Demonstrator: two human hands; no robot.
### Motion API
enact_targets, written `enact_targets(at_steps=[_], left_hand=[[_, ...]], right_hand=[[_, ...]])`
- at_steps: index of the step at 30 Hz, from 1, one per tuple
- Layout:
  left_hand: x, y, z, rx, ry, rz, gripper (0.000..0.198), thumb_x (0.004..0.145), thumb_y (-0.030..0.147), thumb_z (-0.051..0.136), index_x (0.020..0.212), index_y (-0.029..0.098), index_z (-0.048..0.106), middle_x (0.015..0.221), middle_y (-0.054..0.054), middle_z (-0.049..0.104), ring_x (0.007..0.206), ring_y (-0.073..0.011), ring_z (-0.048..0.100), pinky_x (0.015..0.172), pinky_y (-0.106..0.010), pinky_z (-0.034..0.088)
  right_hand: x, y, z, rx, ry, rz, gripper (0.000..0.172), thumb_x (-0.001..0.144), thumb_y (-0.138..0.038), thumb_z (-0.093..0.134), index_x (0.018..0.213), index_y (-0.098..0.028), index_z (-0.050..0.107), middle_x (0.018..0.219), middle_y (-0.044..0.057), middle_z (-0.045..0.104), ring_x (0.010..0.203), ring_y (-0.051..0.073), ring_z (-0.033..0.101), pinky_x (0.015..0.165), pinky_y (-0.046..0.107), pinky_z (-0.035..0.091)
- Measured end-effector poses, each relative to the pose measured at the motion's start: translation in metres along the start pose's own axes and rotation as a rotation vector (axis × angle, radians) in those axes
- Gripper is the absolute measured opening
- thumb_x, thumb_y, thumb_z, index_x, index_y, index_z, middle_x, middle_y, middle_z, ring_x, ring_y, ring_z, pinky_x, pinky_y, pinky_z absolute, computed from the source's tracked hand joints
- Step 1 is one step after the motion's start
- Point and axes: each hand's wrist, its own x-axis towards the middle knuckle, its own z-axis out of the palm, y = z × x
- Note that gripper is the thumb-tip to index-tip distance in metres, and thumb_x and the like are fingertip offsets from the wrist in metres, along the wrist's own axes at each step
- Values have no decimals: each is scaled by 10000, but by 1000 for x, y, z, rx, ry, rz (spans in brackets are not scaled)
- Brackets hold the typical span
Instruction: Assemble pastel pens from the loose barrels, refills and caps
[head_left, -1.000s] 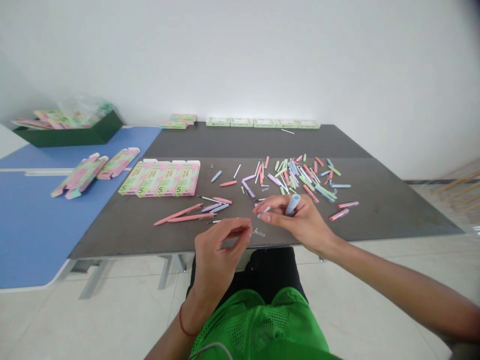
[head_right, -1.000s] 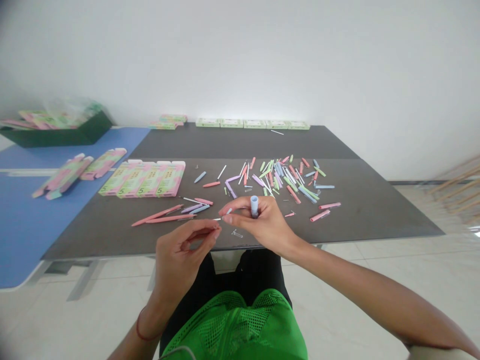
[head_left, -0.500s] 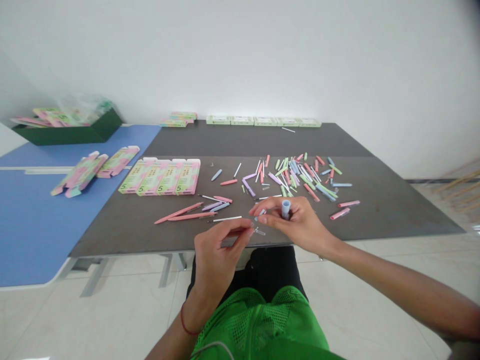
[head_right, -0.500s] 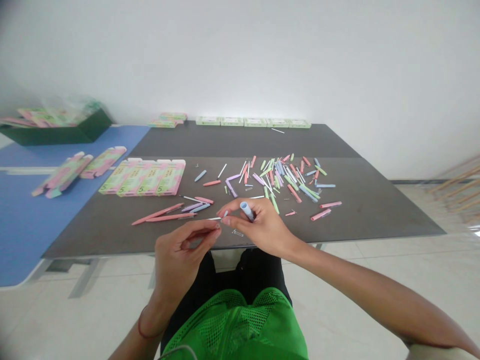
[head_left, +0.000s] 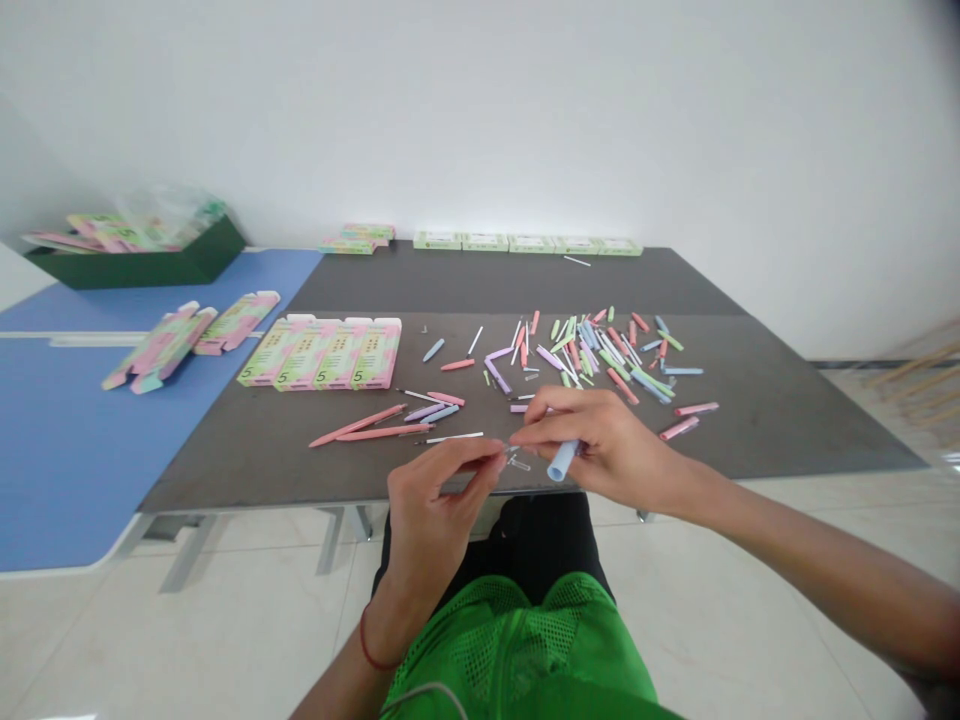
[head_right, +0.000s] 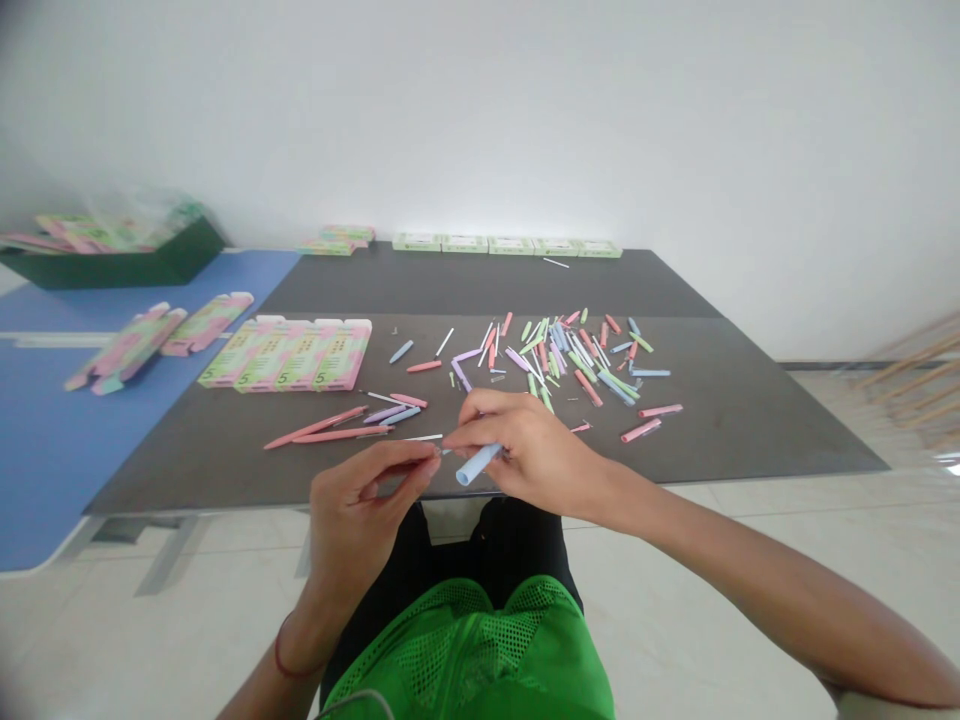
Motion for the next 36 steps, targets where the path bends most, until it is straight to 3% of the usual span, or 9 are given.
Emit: enact_targets(at_steps=[10,16,20,27,30,36], left_hand=[[0,-1,-1,20,7,2,72,914,209,759,969,220,805,951,-22,816,834,-161,775,808,-239,644],[0,-1,-2,49,4,30,73,925,210,752,976,224,802,963,-21,813,850,-162,772,816,-245,640],[-1,0,-2,59,-2,46,75,934,212,741,977,228,800,969,-23,811,872,-166,769,838,-256,640],[-1,4,-2,38,-14,47,66,932,217,744,970,224,798,974,-30,811,865,-169,769,809,-245,639],[-1,5,-3,70,-5,65,70,924,195,751,962,226,800,962,-17,812,856,-156,766,815,-230,627],[-2,3,-1,86,-10,67,82,913,151,753,946,215,794,928,3,814,796,-128,762,765,-192,612]], right_hand=[[1,1,1,24,1,60,425,881,-29,606,1147,-281,823,993,57,703,805,175,644,683,313,474],[3,3,4,85,33,130,276,901,-87,664,1036,-242,848,912,51,741,753,161,656,664,299,468],[5,5,6,205,58,266,138,911,-195,725,960,-227,850,855,49,762,783,182,679,708,315,493],[5,17,10,431,0,398,98,873,-286,788,910,-217,847,821,41,758,754,169,653,695,303,489],[5,15,7,349,-3,370,112,885,-284,778,908,-198,845,826,50,757,748,166,658,678,294,486],[5,-5,1,8,-9,121,176,927,-130,673,896,-183,839,848,47,741,694,124,651,620,260,447]])
